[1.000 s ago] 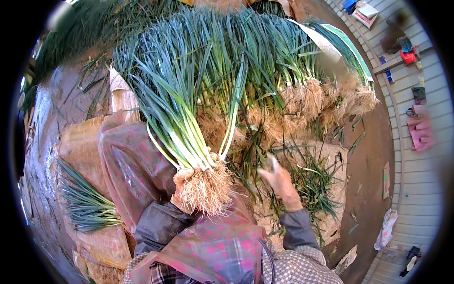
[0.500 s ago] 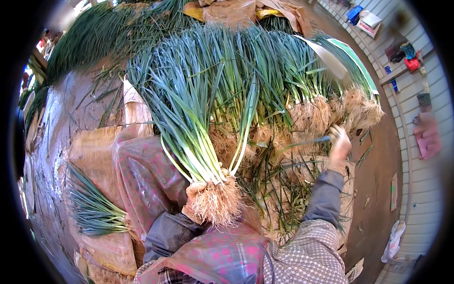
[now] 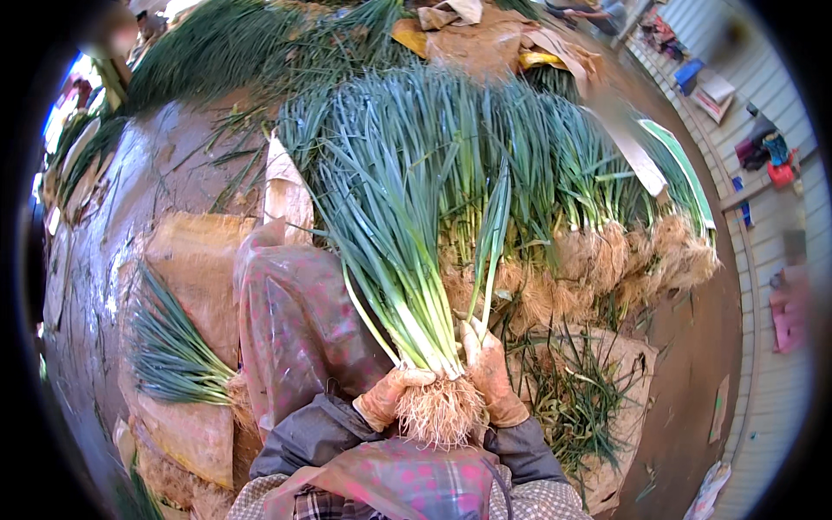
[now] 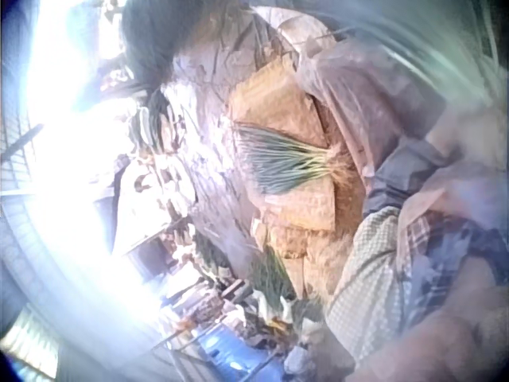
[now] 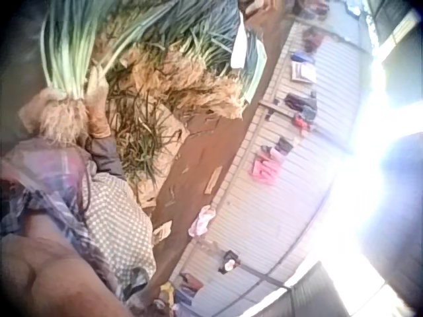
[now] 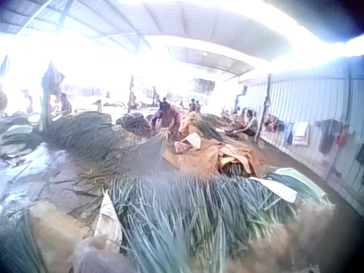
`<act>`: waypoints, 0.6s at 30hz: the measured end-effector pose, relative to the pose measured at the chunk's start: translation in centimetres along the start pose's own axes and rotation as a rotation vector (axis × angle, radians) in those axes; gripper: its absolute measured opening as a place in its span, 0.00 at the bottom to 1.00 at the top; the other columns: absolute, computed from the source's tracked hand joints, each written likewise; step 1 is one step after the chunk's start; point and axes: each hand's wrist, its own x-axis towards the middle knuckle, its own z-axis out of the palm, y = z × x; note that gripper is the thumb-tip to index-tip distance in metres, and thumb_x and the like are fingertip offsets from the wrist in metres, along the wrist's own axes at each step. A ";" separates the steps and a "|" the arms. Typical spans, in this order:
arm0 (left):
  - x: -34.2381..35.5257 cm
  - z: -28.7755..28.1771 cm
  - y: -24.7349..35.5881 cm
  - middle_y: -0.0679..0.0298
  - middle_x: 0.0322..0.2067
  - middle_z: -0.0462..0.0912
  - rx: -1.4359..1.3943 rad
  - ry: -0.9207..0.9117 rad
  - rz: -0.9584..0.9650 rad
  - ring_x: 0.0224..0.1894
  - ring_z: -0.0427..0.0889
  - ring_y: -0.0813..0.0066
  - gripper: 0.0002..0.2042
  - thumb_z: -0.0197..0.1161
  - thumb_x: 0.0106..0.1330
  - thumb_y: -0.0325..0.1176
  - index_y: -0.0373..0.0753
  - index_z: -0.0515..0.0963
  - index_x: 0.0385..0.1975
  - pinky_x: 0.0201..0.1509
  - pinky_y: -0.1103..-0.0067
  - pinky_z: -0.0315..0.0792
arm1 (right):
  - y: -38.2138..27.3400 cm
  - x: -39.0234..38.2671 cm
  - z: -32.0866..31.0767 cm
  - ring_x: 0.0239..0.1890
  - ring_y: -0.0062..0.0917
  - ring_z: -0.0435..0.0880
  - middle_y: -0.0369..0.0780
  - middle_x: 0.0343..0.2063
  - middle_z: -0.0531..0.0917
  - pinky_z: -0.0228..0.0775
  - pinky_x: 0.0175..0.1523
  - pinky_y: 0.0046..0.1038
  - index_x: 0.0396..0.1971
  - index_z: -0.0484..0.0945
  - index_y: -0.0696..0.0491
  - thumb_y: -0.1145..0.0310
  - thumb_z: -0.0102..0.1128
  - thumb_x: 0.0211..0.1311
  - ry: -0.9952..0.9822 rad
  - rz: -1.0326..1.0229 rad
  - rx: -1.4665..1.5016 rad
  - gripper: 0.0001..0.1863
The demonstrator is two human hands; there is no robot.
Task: The person cleans and bunches leeks by hand, removing outer leaves and dirt from the stalks and roots while working over a large pile of produce.
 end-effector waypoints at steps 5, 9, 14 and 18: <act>0.1 -1.3 -1.4 0.55 0.42 0.79 -0.138 0.030 0.022 0.44 0.80 0.65 0.19 0.56 0.56 0.28 0.32 0.72 0.49 0.55 0.71 0.72 | 1.6 -0.5 0.0 0.37 0.24 0.82 0.42 0.38 0.83 0.73 0.40 0.25 0.50 0.74 0.59 0.58 0.43 0.72 -0.076 -0.123 -0.202 0.20; 0.4 -1.2 -1.0 0.53 0.47 0.77 -0.167 -0.011 0.039 0.50 0.77 0.62 0.25 0.56 0.54 0.29 0.31 0.67 0.55 0.60 0.68 0.69 | 4.0 -0.9 1.4 0.32 0.22 0.81 0.46 0.39 0.83 0.75 0.37 0.25 0.50 0.74 0.62 0.52 0.42 0.72 0.156 0.199 0.367 0.27; -0.2 -0.3 -0.1 0.53 0.50 0.75 -0.367 -0.117 0.071 0.51 0.76 0.59 0.29 0.57 0.54 0.27 0.31 0.63 0.60 0.60 0.67 0.69 | 6.7 1.9 -5.5 0.11 0.11 0.66 0.29 0.12 0.71 0.55 0.13 0.13 0.49 0.75 0.60 0.48 0.44 0.70 0.329 0.371 0.407 0.28; 1.5 -3.0 -1.7 0.54 0.46 0.78 -0.151 -0.026 -0.090 0.49 0.78 0.61 0.23 0.57 0.54 0.27 0.31 0.71 0.52 0.58 0.69 0.70 | 3.7 0.2 -0.3 0.18 0.10 0.69 0.29 0.18 0.73 0.61 0.21 0.16 0.51 0.75 0.57 0.50 0.40 0.72 0.090 -0.023 -0.029 0.26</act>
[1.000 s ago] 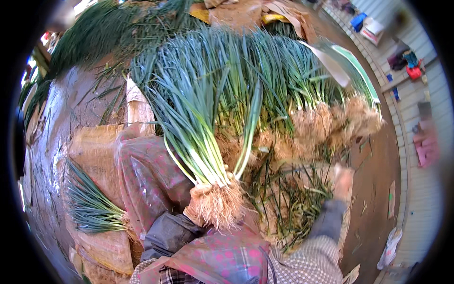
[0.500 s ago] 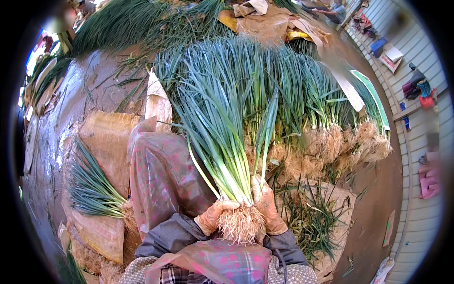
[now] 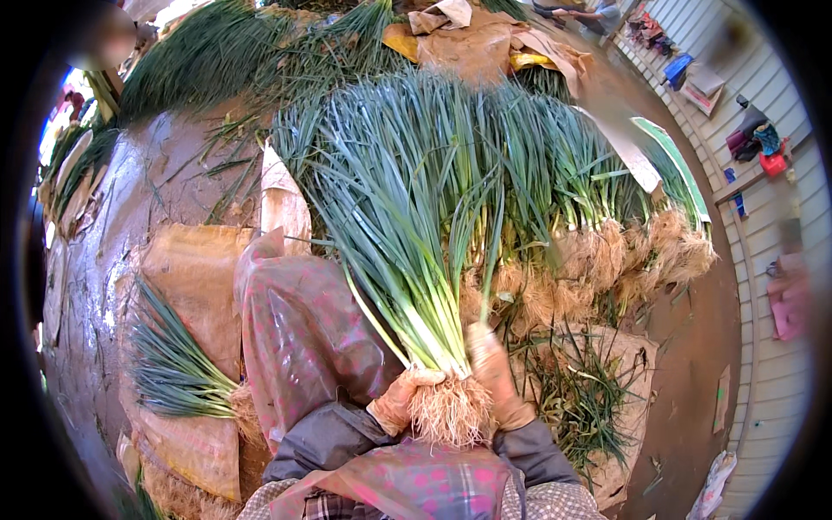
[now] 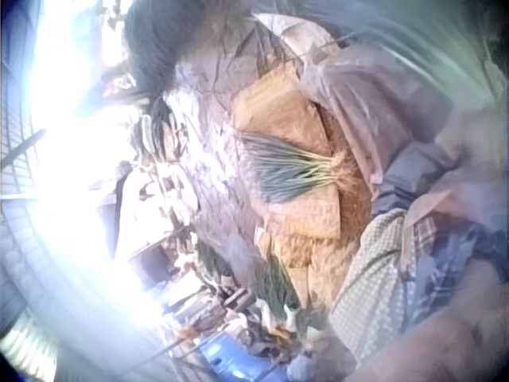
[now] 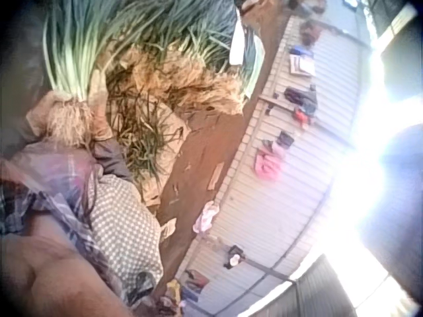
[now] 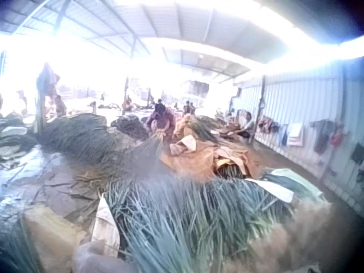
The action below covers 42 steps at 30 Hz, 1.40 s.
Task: The person cleans and bunches leeks by hand, removing outer leaves and dirt from the stalks and roots while working over a large pile of produce.
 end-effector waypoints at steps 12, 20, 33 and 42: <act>-1.1 1.6 1.4 0.52 0.43 0.78 -0.053 -0.013 -0.047 0.46 0.80 0.61 0.30 0.58 0.54 0.32 0.26 0.64 0.58 0.55 0.68 0.74 | -10.5 13.5 -1.0 0.25 0.18 0.81 0.39 0.38 0.84 0.74 0.28 0.19 0.55 0.72 0.50 0.63 0.58 0.63 0.009 -0.448 -0.663 0.20; -0.9 1.5 1.2 0.53 0.41 0.79 -0.138 -0.067 -0.079 0.43 0.81 0.62 0.27 0.59 0.60 0.31 0.27 0.64 0.58 0.50 0.69 0.77 | -7.8 24.5 3.4 0.30 0.21 0.76 0.45 0.42 0.79 0.70 0.36 0.24 0.58 0.65 0.69 0.58 0.66 0.55 -0.459 0.082 -0.319 0.38; -0.8 1.4 1.0 0.58 0.39 0.80 0.026 -0.026 -0.005 0.40 0.81 0.68 0.20 0.61 0.56 0.30 0.31 0.72 0.49 0.48 0.73 0.76 | -4.7 28.4 1.0 0.22 0.25 0.79 0.36 0.22 0.82 0.74 0.28 0.25 0.29 0.82 0.49 0.70 0.51 0.60 0.319 -0.866 -1.162 0.08; -1.0 2.5 3.2 0.46 0.53 0.72 -0.099 -0.257 0.154 0.53 0.74 0.57 0.40 0.60 0.48 0.37 0.31 0.56 0.64 0.62 0.64 0.65 | -14.4 21.7 -9.6 0.41 0.29 0.83 0.45 0.53 0.76 0.58 0.64 0.40 0.59 0.62 0.57 0.47 0.46 0.67 0.433 -0.279 -0.051 0.31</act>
